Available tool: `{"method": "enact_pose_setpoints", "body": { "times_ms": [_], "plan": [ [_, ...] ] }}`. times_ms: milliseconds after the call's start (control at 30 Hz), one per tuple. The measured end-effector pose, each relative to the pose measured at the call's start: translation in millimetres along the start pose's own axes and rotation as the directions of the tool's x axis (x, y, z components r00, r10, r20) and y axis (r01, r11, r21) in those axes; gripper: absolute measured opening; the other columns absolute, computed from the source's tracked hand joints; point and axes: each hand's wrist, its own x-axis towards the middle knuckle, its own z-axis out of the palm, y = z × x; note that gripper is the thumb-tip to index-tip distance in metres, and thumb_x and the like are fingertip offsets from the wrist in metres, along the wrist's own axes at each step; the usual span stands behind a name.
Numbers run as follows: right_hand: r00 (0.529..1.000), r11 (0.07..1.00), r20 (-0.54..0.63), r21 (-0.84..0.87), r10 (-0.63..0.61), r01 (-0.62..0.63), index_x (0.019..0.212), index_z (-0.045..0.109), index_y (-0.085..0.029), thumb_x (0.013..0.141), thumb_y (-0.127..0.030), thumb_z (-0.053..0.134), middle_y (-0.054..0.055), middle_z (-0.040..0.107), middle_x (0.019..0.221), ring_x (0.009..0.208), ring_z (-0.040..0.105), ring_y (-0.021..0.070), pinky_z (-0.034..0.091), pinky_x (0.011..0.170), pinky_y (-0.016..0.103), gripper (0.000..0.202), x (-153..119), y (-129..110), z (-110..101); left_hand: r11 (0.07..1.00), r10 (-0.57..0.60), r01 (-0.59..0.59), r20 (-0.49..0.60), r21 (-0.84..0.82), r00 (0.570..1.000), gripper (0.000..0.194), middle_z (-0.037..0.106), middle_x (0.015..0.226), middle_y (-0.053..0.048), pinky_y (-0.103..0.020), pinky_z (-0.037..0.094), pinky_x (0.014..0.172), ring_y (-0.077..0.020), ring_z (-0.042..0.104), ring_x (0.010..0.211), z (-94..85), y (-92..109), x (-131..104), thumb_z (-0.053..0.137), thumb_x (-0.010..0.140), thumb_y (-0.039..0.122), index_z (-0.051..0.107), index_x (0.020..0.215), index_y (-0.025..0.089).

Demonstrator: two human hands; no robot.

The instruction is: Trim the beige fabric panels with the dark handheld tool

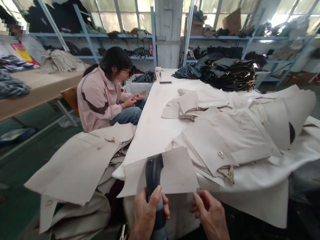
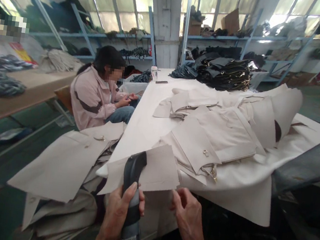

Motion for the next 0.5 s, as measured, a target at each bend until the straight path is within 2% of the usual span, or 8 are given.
{"method": "enact_pose_setpoints", "body": {
  "times_ms": [67, 100, 167, 233, 333, 500],
  "plan": [
    [0.985, 0.971, 0.144, 0.205, 0.092, -0.121, 0.079, 0.065, -0.017, 0.076, -0.054, 0.063, 0.008, 0.068, 0.069, 0.063, 0.067, 0.0254, 0.050, 0.051, 0.032, 0.036, -14.8, 11.5, 9.6, 1.000, -0.009, 0.008, 0.023, 0.008, 1.000, 0.038, 0.057, 0.042, 0.000, -0.019, 0.040, 0.037, -0.0113, 0.051, 0.035, -1.9, -0.5, 1.2, 0.056, 0.080, 0.050, 0.056, 0.067, 0.014],
    [0.978, 0.938, 0.184, 0.310, 0.100, -0.154, 0.086, 0.068, -0.016, 0.074, -0.052, 0.066, 0.009, 0.070, 0.077, 0.069, 0.068, 0.0261, 0.052, 0.054, 0.032, 0.038, -16.8, 13.8, 15.2, 1.000, -0.014, 0.014, 0.030, 0.011, 0.999, 0.038, 0.058, 0.042, 0.000, -0.019, 0.040, 0.037, -0.0115, 0.052, 0.035, -2.7, -0.5, 1.1, 0.057, 0.079, 0.050, 0.056, 0.067, 0.014],
    [0.977, 0.855, 0.196, 0.490, 0.083, -0.171, 0.095, 0.070, -0.016, 0.072, -0.048, 0.071, 0.010, 0.072, 0.086, 0.077, 0.068, 0.0253, 0.055, 0.061, 0.032, 0.039, -12.6, 12.3, 25.1, 1.000, -0.019, 0.018, 0.034, 0.009, 0.999, 0.039, 0.057, 0.042, 0.000, -0.020, 0.040, 0.037, -0.0116, 0.050, 0.034, -3.7, 0.3, -1.5, 0.057, 0.079, 0.051, 0.056, 0.066, 0.014],
    [0.983, 0.764, 0.160, 0.622, 0.089, -0.171, 0.086, 0.074, -0.014, 0.068, -0.043, 0.077, 0.008, 0.072, 0.080, 0.072, 0.067, 0.0216, 0.056, 0.060, 0.030, 0.034, -2.8, 5.5, 31.5, 1.000, -0.026, 0.026, 0.027, -0.004, 0.999, 0.039, 0.056, 0.041, 0.000, -0.020, 0.040, 0.036, -0.0118, 0.050, 0.034, -4.1, 1.9, -7.7, 0.057, 0.078, 0.052, 0.056, 0.066, 0.014],
    [0.981, 0.647, 0.159, 0.737, 0.113, -0.194, 0.066, 0.074, -0.011, 0.060, -0.037, 0.083, 0.006, 0.070, 0.065, 0.059, 0.062, 0.0157, 0.056, 0.055, 0.026, 0.028, 11.2, -6.0, 34.9, 0.999, -0.041, 0.041, 0.002, -0.031, 0.999, 0.040, 0.055, 0.040, 0.000, -0.019, 0.038, 0.036, -0.0112, 0.048, 0.033, -4.7, 4.4, -21.7, 0.059, 0.076, 0.053, 0.056, 0.066, 0.015],
    [0.977, 0.561, 0.198, 0.801, 0.080, -0.209, 0.068, 0.073, -0.014, 0.058, -0.036, 0.085, 0.001, 0.068, 0.066, 0.060, 0.062, 0.0122, 0.058, 0.067, 0.027, 0.026, 20.8, -21.3, 35.2, 0.999, 0.001, -0.003, -0.030, -0.054, 1.000, 0.038, 0.055, 0.039, 0.000, -0.020, 0.038, 0.036, -0.0115, 0.048, 0.032, -8.8, 6.9, -33.0, 0.058, 0.077, 0.052, 0.055, 0.067, 0.016]
  ]
}}
